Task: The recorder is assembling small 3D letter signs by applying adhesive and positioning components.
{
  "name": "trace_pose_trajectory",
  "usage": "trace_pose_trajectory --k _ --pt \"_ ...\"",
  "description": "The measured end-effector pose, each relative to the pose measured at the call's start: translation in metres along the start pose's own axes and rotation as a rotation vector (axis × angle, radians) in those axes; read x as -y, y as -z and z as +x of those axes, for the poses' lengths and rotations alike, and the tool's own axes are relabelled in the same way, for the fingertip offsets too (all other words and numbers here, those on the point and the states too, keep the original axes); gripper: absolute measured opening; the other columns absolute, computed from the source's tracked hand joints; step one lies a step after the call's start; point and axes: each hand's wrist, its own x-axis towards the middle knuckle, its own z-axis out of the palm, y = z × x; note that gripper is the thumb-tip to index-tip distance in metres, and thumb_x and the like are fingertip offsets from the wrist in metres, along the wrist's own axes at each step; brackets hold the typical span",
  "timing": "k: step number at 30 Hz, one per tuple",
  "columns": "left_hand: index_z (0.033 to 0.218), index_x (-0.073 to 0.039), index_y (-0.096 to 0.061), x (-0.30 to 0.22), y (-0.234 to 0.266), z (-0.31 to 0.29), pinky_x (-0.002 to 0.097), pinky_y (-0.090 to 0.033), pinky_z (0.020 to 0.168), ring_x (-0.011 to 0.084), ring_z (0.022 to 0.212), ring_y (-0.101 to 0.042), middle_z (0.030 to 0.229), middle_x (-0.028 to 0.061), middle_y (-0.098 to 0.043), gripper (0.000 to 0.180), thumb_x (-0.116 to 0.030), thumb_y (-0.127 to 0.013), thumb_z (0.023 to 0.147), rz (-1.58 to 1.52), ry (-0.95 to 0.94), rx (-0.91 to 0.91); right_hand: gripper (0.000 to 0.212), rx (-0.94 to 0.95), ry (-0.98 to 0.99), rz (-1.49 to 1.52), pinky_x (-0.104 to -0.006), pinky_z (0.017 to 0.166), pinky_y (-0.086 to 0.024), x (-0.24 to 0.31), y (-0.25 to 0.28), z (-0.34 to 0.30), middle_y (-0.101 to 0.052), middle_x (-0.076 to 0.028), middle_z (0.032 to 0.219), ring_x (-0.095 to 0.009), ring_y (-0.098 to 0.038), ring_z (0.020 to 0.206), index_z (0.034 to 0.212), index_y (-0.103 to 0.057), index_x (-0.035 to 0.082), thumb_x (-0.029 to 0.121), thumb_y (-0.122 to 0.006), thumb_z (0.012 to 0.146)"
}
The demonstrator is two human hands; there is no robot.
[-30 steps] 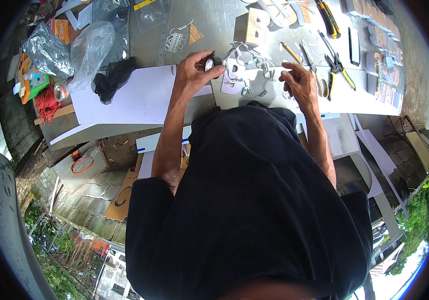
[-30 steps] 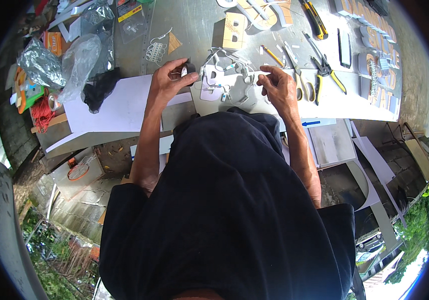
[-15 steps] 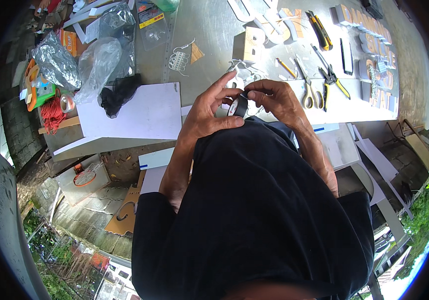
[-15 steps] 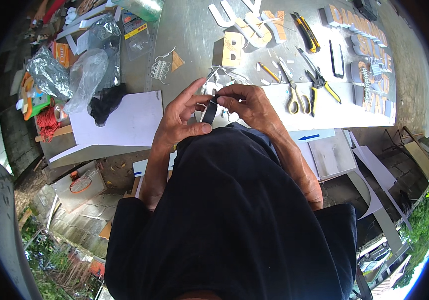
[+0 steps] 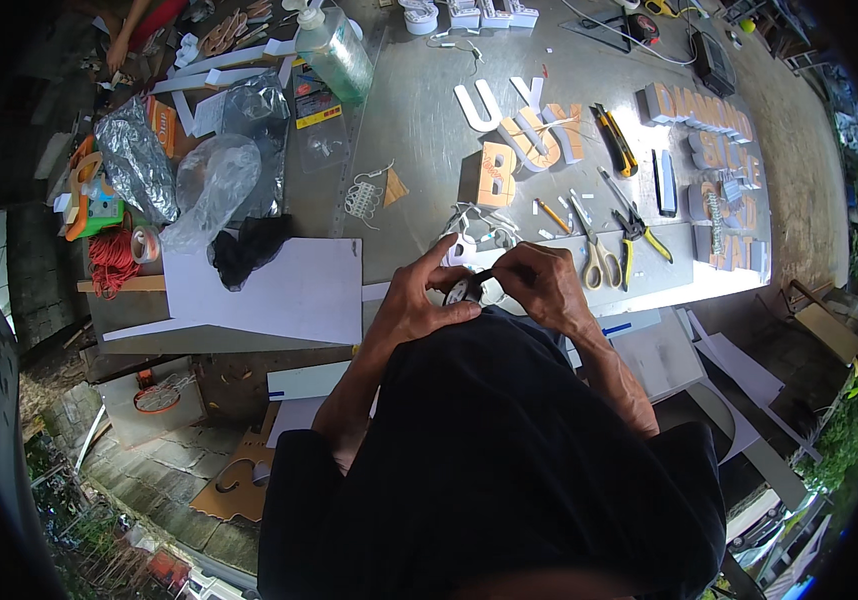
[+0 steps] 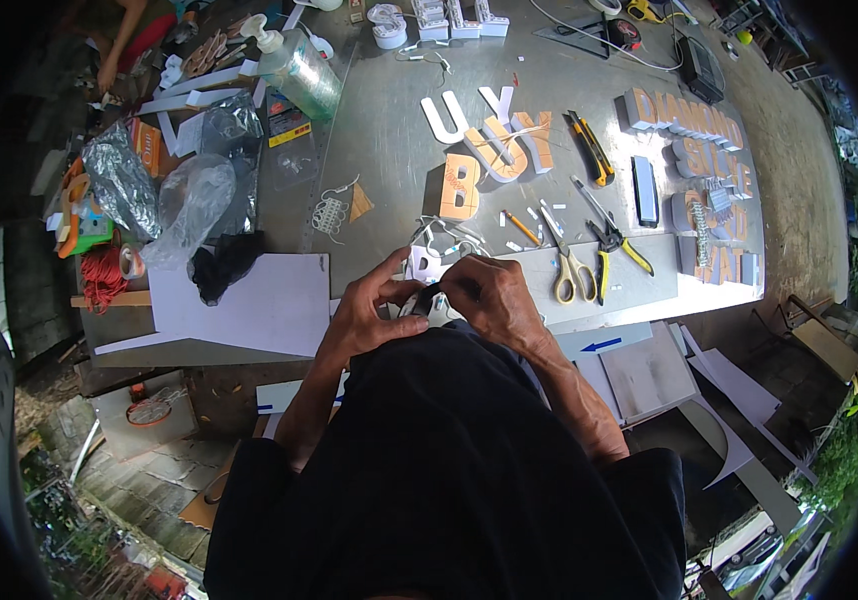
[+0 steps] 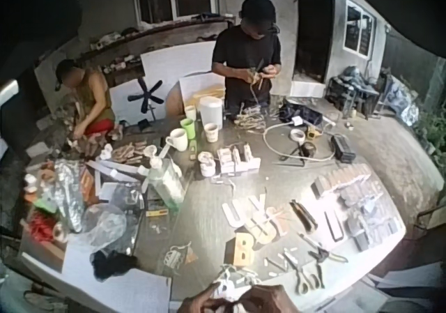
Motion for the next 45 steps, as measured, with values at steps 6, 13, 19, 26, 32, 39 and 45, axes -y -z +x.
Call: trace_pose_trajectory --k 6,13,19,26,32,39,45 --pt "0.143 0.005 -0.048 -0.011 -0.003 -0.003 0.0339 -0.053 0.091 0.0268 0.101 -0.072 0.102 0.0242 -0.073 0.089 -0.024 -0.089 0.07 0.147 0.142 -0.023 0.008 0.134 -0.097 0.064 -0.0339 0.063 -0.052 0.022 0.013 0.001 -0.07 -0.013 0.076 -0.019 -0.068 0.067 0.087 -0.072 -0.002 0.004 -0.069 0.084" --pt "0.103 0.004 -0.076 -0.003 0.004 0.007 0.0262 -0.049 0.069 0.0126 0.071 -0.065 0.091 0.0132 -0.074 0.047 -0.033 -0.085 0.075 0.206 0.411 0.158 0.017 0.171 -0.25 0.287 -0.0253 0.059 -0.041 -0.028 0.008 0.015 -0.066 -0.002 0.075 -0.007 -0.055 0.065 0.092 -0.073 0.0 0.016 -0.072 0.087" --pt "0.115 0.002 -0.068 0.008 -0.004 0.0 0.026 -0.052 0.066 0.0184 0.084 -0.066 0.115 0.0185 -0.065 0.056 -0.027 -0.088 0.072 -0.156 0.146 0.198 0.034 0.342 -0.517 0.553 -0.0202 0.046 -0.029 -0.055 0.0 0.017 -0.058 0.001 0.068 -0.003 -0.044 0.056 0.086 -0.069 0.005 0.035 -0.063 0.099" --pt "0.131 -0.005 -0.06 -0.01 0.0 0.016 0.0245 -0.056 0.065 0.0203 0.102 -0.062 0.129 0.0128 -0.057 0.063 -0.022 -0.084 0.076 0.046 -0.048 0.299 0.047 0.28 -0.454 0.483 -0.0243 0.051 -0.034 -0.061 -0.007 0.012 -0.056 0.002 0.066 -0.005 -0.045 0.057 0.082 -0.068 0.003 0.043 -0.056 0.103" --pt "0.135 -0.009 -0.061 -0.009 0.002 0.03 0.0297 -0.056 0.067 0.0206 0.104 -0.062 0.133 0.0111 -0.057 0.067 -0.03 -0.082 0.074 0.094 0.038 0.398 0.05 0.239 -0.426 0.378 -0.0244 0.052 -0.037 -0.065 0.002 0.005 -0.057 0.001 0.065 -0.006 -0.046 0.059 0.082 -0.069 0.002 0.044 -0.055 0.104" --pt "0.137 -0.013 -0.06 -0.005 -0.001 0.042 0.0336 -0.052 0.072 0.0192 0.1 -0.061 0.136 0.0061 -0.056 0.071 -0.035 -0.082 0.074 0.093 0.063 0.541 0.058 0.21 -0.538 0.354 -0.0239 0.05 -0.041 -0.058 0.016 0.001 -0.063 -0.002 0.062 -0.008 -0.053 0.054 0.079 -0.074 0.001 0.054 -0.057 0.099" --pt "0.135 -0.011 -0.062 -0.006 -0.01 0.045 0.0329 -0.054 0.072 0.0169 0.098 -0.061 0.14 0.0102 -0.055 0.068 -0.03 -0.084 0.074 0.091 0.042 0.599 0.073 -0.348 -0.535 0.124 -0.0333 0.047 -0.048 -0.076 0.006 -0.007 -0.066 -0.012 0.059 -0.018 -0.059 0.046 0.082 -0.072 -0.006 0.056 -0.043 0.104"
